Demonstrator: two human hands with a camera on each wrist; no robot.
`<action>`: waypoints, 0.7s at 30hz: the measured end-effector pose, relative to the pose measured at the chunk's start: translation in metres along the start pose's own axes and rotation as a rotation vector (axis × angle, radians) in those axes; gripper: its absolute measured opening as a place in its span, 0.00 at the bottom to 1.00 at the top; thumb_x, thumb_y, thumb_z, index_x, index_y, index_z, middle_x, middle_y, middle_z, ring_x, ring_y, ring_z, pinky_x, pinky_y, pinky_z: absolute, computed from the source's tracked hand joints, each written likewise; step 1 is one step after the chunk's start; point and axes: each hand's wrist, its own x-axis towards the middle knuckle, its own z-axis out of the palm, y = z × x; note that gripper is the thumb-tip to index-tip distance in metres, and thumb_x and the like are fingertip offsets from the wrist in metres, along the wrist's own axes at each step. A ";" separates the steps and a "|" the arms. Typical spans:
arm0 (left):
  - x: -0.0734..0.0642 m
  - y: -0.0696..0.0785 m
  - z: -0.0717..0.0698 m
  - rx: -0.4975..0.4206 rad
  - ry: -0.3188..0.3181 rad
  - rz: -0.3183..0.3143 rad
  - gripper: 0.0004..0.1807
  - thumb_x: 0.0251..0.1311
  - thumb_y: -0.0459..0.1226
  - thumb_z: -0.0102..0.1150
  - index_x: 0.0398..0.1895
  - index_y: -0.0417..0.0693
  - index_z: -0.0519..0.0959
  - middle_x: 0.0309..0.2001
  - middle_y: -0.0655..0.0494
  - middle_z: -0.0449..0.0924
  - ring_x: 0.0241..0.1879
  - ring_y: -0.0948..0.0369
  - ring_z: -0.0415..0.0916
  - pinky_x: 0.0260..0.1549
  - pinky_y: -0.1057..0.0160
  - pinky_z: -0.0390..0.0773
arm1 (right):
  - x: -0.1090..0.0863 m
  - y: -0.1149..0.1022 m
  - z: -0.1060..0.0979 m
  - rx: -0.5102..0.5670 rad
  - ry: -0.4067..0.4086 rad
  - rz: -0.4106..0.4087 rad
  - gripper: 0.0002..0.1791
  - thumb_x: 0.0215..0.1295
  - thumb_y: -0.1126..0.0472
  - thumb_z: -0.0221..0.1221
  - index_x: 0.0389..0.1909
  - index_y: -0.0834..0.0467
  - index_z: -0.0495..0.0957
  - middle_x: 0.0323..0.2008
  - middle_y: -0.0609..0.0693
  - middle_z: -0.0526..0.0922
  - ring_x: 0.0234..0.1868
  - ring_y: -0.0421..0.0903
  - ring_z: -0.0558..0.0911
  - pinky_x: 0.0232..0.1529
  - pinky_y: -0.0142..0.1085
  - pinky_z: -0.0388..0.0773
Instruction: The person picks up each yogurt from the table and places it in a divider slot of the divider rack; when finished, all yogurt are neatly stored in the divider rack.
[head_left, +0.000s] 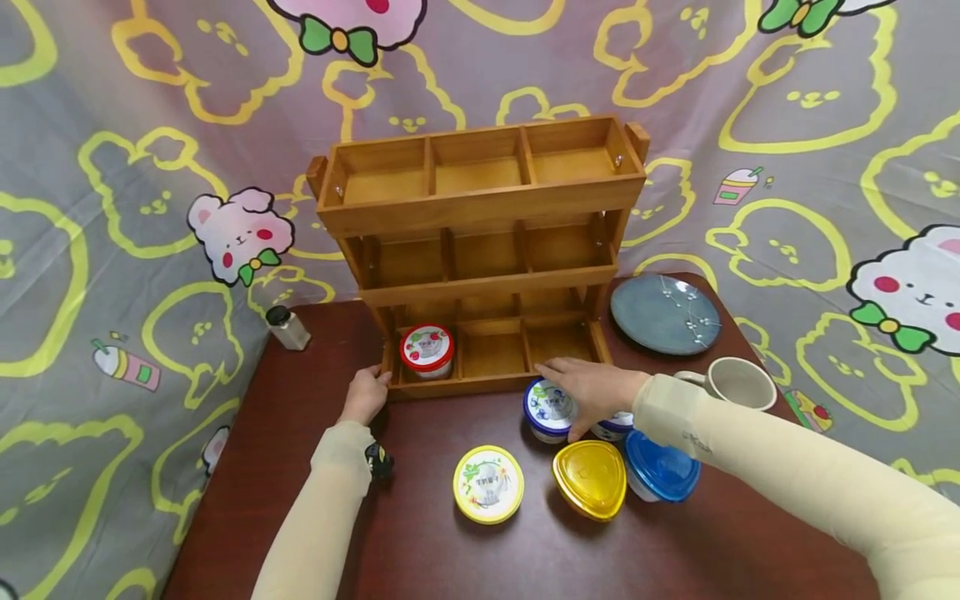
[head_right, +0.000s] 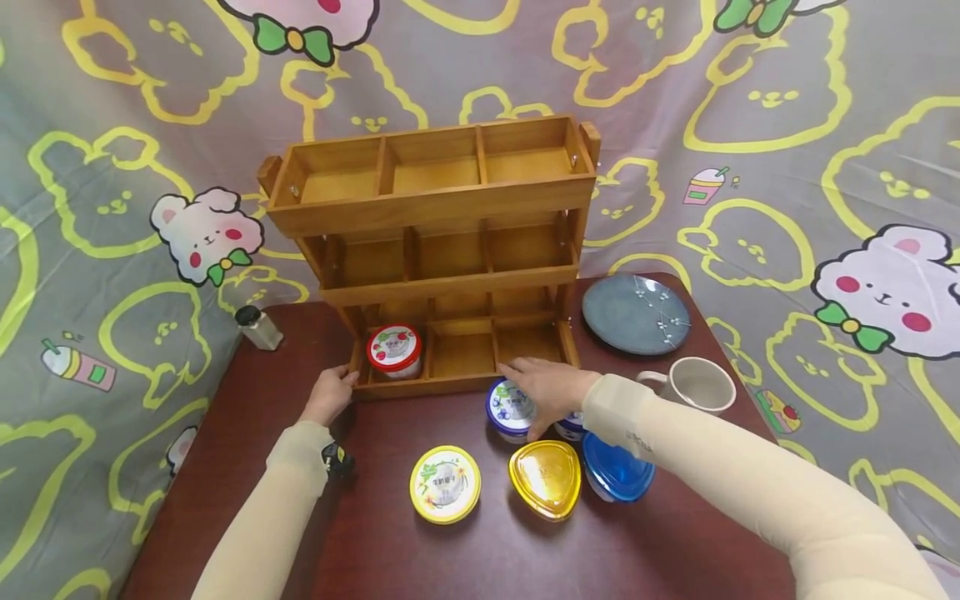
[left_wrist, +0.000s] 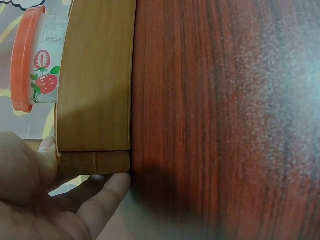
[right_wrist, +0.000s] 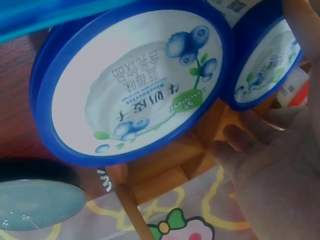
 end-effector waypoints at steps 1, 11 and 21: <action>0.000 0.001 0.000 -0.002 -0.003 -0.003 0.26 0.75 0.37 0.46 0.68 0.26 0.65 0.63 0.30 0.69 0.64 0.40 0.66 0.64 0.44 0.65 | 0.001 0.001 0.001 -0.003 -0.006 0.004 0.67 0.43 0.38 0.77 0.78 0.58 0.49 0.75 0.61 0.53 0.75 0.60 0.54 0.70 0.55 0.56; 0.000 0.003 0.001 0.015 -0.008 -0.008 0.26 0.76 0.37 0.45 0.69 0.27 0.63 0.63 0.29 0.69 0.64 0.39 0.66 0.63 0.43 0.66 | 0.011 0.004 0.002 0.029 0.028 -0.067 0.59 0.42 0.45 0.79 0.74 0.57 0.59 0.57 0.52 0.68 0.57 0.50 0.71 0.61 0.48 0.73; 0.000 0.002 0.002 -0.019 -0.026 -0.038 0.27 0.77 0.37 0.44 0.70 0.27 0.61 0.66 0.30 0.66 0.65 0.40 0.65 0.63 0.42 0.66 | 0.017 0.007 -0.018 0.284 0.133 -0.124 0.59 0.46 0.51 0.78 0.77 0.54 0.54 0.62 0.54 0.63 0.58 0.50 0.69 0.60 0.47 0.74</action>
